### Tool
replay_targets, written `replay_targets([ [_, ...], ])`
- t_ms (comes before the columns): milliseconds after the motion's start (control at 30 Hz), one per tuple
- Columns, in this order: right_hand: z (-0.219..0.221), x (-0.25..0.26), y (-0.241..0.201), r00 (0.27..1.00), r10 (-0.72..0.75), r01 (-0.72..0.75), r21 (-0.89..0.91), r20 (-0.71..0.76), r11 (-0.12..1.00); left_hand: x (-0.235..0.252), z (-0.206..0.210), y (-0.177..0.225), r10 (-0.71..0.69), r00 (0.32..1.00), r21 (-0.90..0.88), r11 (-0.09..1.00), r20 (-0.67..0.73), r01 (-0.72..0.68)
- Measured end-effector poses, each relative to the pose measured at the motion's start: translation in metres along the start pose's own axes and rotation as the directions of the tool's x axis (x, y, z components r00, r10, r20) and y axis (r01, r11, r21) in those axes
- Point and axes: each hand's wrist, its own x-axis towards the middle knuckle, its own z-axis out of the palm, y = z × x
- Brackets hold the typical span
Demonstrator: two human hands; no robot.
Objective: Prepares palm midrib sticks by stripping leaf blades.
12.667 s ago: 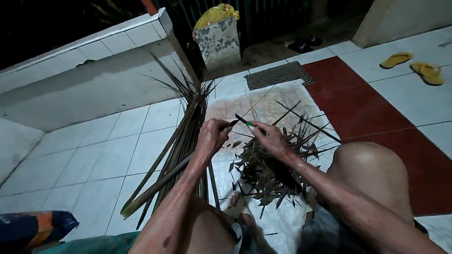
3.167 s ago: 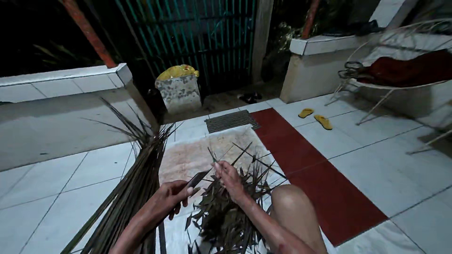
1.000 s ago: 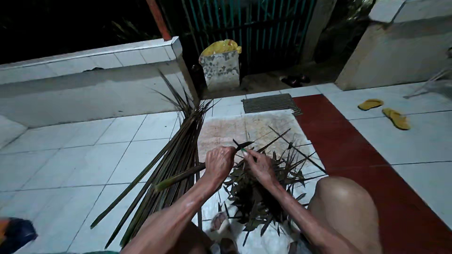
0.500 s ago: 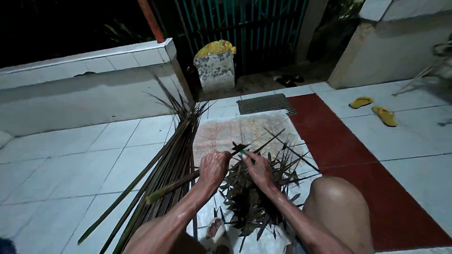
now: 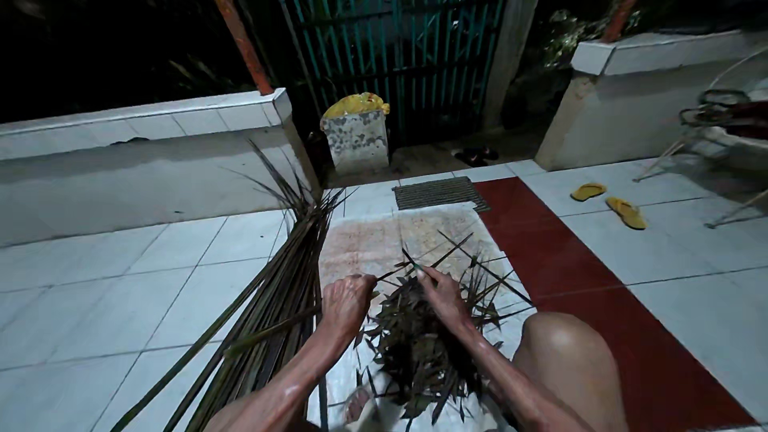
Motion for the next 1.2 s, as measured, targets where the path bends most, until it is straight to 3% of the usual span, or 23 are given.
replay_targets([
  [167, 0.011, -0.011, -0.006, 0.981, -0.080, 0.079, 0.013, 0.179, 0.997, -0.004, 0.008, -0.004, 0.060, 0.997, 0.055, 0.997, -0.044, -0.058],
  [300, 0.014, -0.015, -0.012, 0.967, -0.115, 0.114, 0.016, 0.230, 0.993, -0.004, 0.012, -0.003, 0.077, 0.995, 0.077, 0.994, -0.070, -0.071],
  [667, 0.004, -0.004, -0.002, 0.984, 0.053, -0.033, -0.115, 0.172, 0.993, -0.008, 0.015, 0.003, 0.146, 0.980, 0.174, 0.977, -0.131, -0.123],
  [800, -0.007, 0.003, 0.005, 0.985, 0.146, -0.131, -0.166, 0.087, 0.978, -0.010, 0.011, 0.001, 0.134, 0.983, 0.157, 0.981, -0.123, -0.114],
  [900, -0.009, 0.000, 0.006, 0.998, 0.069, -0.068, -0.099, 0.009, 0.993, -0.008, 0.003, -0.005, 0.036, 0.998, 0.033, 0.999, -0.056, -0.034],
  [1000, 0.004, -0.008, 0.011, 0.993, -0.098, 0.098, 0.008, 0.059, 0.995, -0.002, -0.003, -0.016, -0.044, 0.998, -0.165, 0.985, 0.051, 0.052],
  [1100, 0.017, -0.015, 0.010, 0.976, -0.181, 0.174, 0.073, 0.117, 0.982, 0.006, 0.002, -0.032, -0.037, 0.997, -0.371, 0.927, 0.069, 0.060],
  [1200, 0.022, -0.016, 0.011, 0.972, -0.223, 0.216, 0.089, 0.076, 0.972, 0.010, 0.010, -0.043, 0.011, 0.996, -0.547, 0.836, 0.084, 0.036],
])
